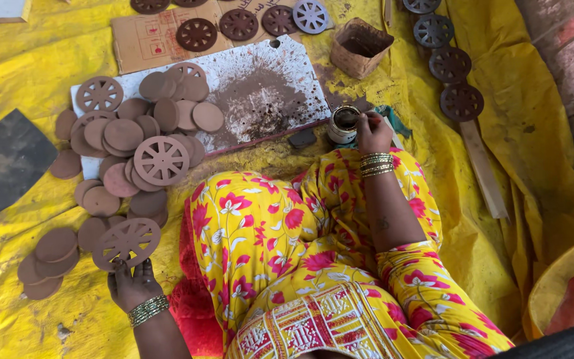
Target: The person sits on the floor and paints wheel-shaped clay discs with brown paint using a brush, coating one side of each disc. They dip the brush in a paint pot, paint a disc, set it with the finished discs, and pick up the next unpainted disc, repeating this cycle.
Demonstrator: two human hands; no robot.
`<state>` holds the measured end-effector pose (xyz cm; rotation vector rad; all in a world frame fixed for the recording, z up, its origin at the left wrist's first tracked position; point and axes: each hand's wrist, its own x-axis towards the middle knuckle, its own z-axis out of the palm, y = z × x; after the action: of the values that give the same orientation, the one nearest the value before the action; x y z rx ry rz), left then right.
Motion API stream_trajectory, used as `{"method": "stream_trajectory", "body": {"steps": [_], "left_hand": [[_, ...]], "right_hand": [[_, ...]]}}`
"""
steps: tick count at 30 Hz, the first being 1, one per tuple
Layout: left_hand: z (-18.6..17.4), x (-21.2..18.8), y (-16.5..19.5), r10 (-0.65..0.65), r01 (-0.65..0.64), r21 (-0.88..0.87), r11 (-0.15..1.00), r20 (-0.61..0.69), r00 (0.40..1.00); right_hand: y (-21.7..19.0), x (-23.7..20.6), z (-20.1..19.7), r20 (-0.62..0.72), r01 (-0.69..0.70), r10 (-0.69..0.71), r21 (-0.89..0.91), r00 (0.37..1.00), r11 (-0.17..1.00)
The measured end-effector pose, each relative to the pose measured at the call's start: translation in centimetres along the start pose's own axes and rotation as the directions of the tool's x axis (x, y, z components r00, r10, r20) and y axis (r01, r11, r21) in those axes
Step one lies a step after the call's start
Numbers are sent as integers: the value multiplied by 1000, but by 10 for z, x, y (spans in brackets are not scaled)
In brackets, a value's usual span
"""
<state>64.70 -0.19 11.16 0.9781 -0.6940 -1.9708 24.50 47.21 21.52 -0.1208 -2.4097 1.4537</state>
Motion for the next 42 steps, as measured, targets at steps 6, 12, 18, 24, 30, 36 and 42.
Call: {"method": "stream_trajectory", "body": {"steps": [6,12,18,24,30,36,42], "left_hand": [[7,9,-11,-14,14,1,1000,-7,1000],[62,29,-26,-29,29,-18,999,29,999],[169,26,-69,-171,192,-63,979,254,952],[286,-20,-127,-187,159,98,982,446,876],[365,-44,-195,-206,176,109,978,597,775],[377,-4,-252,-343,224,301,927,438,831],[385,33,-262,-146,-69,373,925,519,842]], "right_hand": [[7,11,3,1,-14,14,156,1000,988],[18,26,7,5,-152,168,451,986,879],[27,41,1,-27,-174,227,553,974,815],[34,47,-2,-70,-128,178,451,982,883],[26,45,-1,65,-94,80,237,995,967],[31,69,6,105,-230,205,453,973,861],[51,84,7,64,-274,283,516,957,812]]}}
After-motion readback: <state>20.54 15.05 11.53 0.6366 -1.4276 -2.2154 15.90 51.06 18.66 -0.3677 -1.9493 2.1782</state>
